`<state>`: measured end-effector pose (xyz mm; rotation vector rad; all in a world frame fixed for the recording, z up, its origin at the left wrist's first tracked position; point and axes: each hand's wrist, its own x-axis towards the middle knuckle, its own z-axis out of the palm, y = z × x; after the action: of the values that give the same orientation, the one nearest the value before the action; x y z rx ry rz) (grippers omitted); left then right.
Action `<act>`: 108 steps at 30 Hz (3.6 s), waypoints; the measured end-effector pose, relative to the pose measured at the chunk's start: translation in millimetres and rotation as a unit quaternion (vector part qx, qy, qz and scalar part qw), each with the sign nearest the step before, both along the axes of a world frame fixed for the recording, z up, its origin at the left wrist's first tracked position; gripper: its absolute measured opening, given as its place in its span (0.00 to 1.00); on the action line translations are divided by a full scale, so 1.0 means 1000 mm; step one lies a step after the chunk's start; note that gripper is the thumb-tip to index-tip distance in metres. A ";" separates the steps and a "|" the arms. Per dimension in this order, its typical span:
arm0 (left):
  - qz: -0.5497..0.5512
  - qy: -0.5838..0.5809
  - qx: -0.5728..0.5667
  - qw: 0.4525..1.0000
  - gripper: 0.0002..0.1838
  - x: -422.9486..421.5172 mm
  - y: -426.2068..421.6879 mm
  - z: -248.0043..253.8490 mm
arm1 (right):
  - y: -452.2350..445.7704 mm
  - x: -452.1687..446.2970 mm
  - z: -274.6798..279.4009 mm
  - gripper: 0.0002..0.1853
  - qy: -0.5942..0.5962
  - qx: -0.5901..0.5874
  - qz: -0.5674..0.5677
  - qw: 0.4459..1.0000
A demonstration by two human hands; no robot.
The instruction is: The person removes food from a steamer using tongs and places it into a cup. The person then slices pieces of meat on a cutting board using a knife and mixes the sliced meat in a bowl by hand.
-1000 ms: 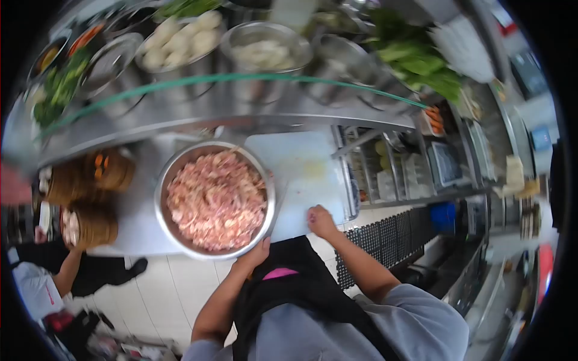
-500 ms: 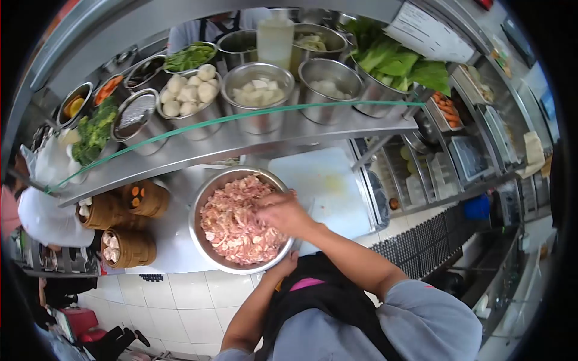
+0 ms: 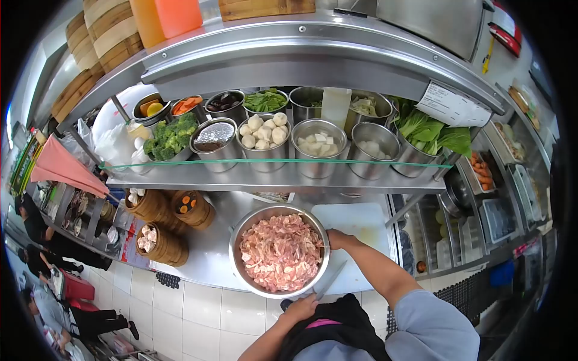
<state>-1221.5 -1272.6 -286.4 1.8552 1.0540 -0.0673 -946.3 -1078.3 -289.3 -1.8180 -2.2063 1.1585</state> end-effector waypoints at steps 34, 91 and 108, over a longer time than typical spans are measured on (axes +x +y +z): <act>0.356 -0.096 -0.166 0.915 0.11 0.077 -0.103 0.003 | -0.110 0.080 0.040 0.24 0.005 -0.025 0.054 0.998; 0.353 -0.026 -0.090 0.931 0.17 0.151 -0.107 0.024 | -0.145 0.101 -0.024 0.33 -0.081 0.273 0.018 0.958; 0.353 -0.046 -0.104 0.929 0.19 0.177 -0.096 0.025 | -0.147 0.084 -0.025 0.35 -0.116 0.223 -0.074 0.965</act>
<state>-1044.2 -1369.1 -261.2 1.1928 1.5234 0.3186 -861.9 -1225.1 -314.2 -1.9428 -2.1631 0.3895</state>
